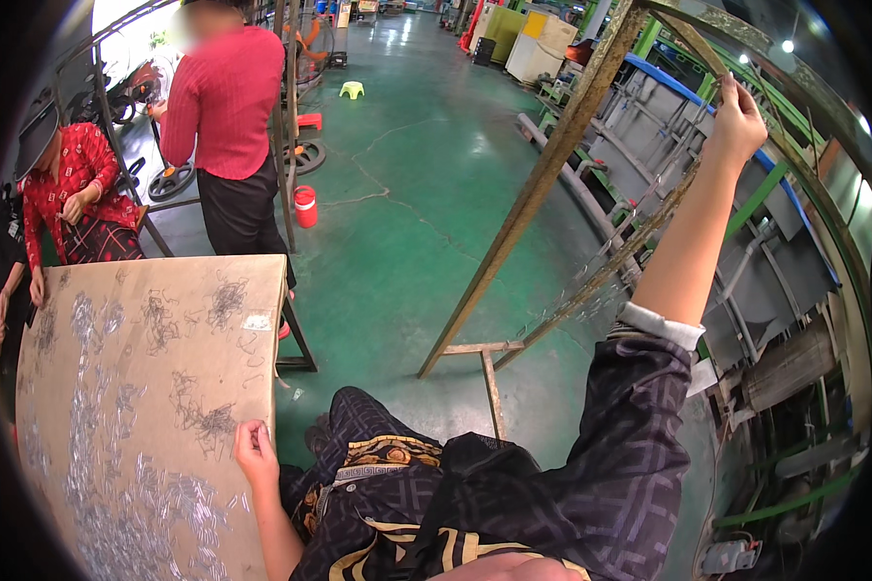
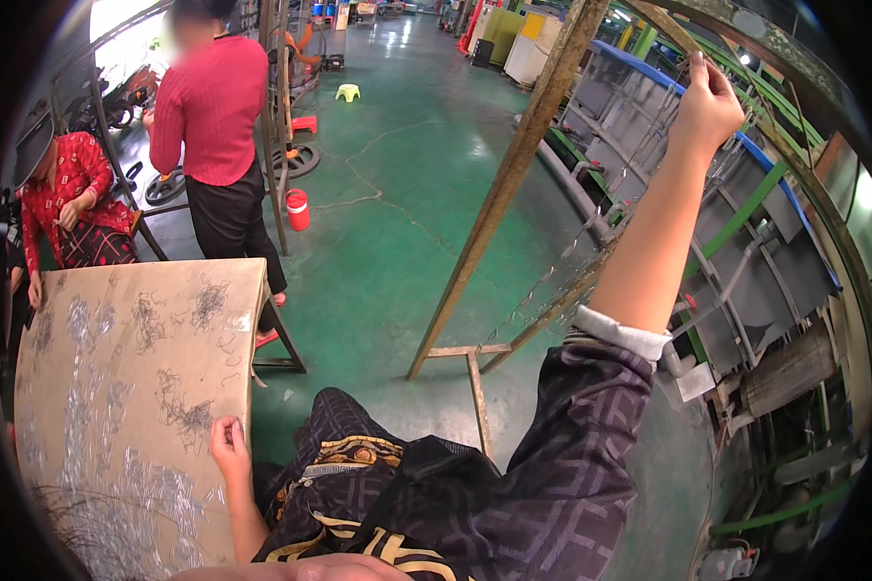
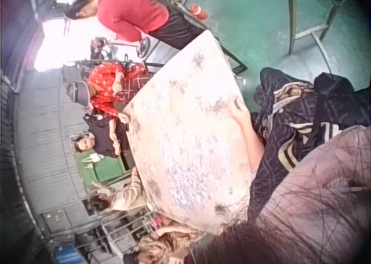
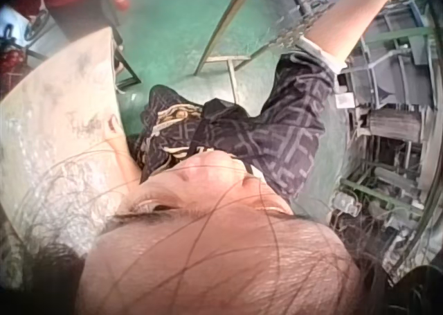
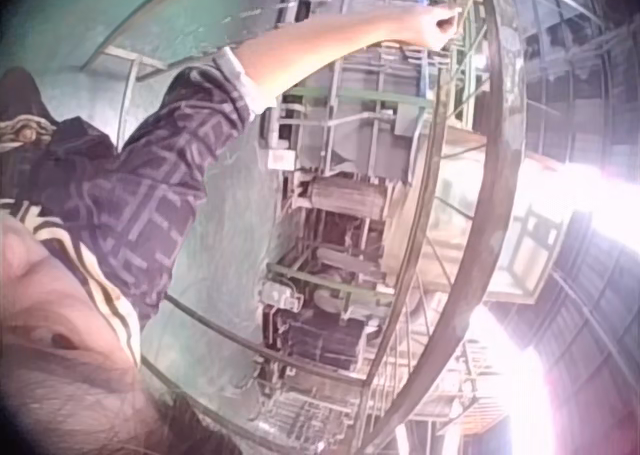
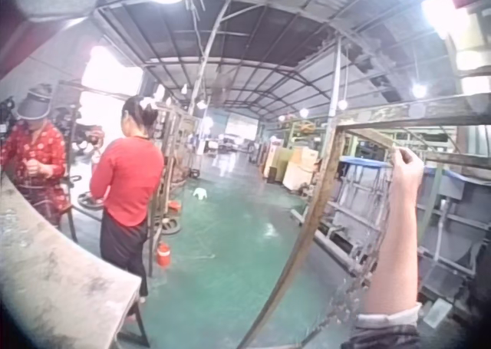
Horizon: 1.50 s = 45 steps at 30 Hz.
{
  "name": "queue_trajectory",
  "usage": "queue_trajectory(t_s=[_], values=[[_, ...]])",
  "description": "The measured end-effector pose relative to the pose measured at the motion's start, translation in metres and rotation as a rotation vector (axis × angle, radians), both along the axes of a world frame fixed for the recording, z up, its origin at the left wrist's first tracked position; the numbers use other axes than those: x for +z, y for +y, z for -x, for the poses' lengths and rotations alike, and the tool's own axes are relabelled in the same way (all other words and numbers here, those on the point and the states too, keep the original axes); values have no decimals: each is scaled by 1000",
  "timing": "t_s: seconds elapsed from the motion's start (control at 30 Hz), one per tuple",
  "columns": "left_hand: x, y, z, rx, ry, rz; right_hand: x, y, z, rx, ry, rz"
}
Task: The person repeatedly picks up small wire pieces from a large board and places them into a container. Other people around the table perform similar actions. The person occasionally reaches up to hang wire strands on a nearby rack.
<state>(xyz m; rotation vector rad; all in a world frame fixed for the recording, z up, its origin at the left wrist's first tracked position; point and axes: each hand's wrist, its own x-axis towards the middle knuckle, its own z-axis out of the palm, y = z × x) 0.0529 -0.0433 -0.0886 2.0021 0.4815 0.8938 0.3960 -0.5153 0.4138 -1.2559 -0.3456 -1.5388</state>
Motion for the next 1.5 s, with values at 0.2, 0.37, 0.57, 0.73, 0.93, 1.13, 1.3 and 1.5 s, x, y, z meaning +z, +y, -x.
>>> queue_trajectory(t_s=[0.2, 0.37, 0.57, 0.73, 0.93, 1.13, 1.3, 1.5], values=[[0, 0, 0, 5, 2, -13, 40, -46, -23, -1, 82, 18], [-2, 1, 0, 9, 0, -43, 54, -49, -19, 31, 213, -2], [-4, 2, 0, 5, 14, -63, 59, -51, -17, 18, 333, 31], [-4, 3, 0, 6, 31, -51, 67, -62, -23, 82, 353, 26], [-5, 2, -1, 10, 7, -39, 66, -68, -27, 71, 391, 15], [-5, 3, 0, 5, 29, -46, 58, -77, -31, -5, 358, -1], [-3, 2, 1, 17, 39, -54, 55, -78, -33, -50, 326, -11], [-2, 1, 0, 15, 54, -49, 51, -82, -36, -49, 340, -16]])
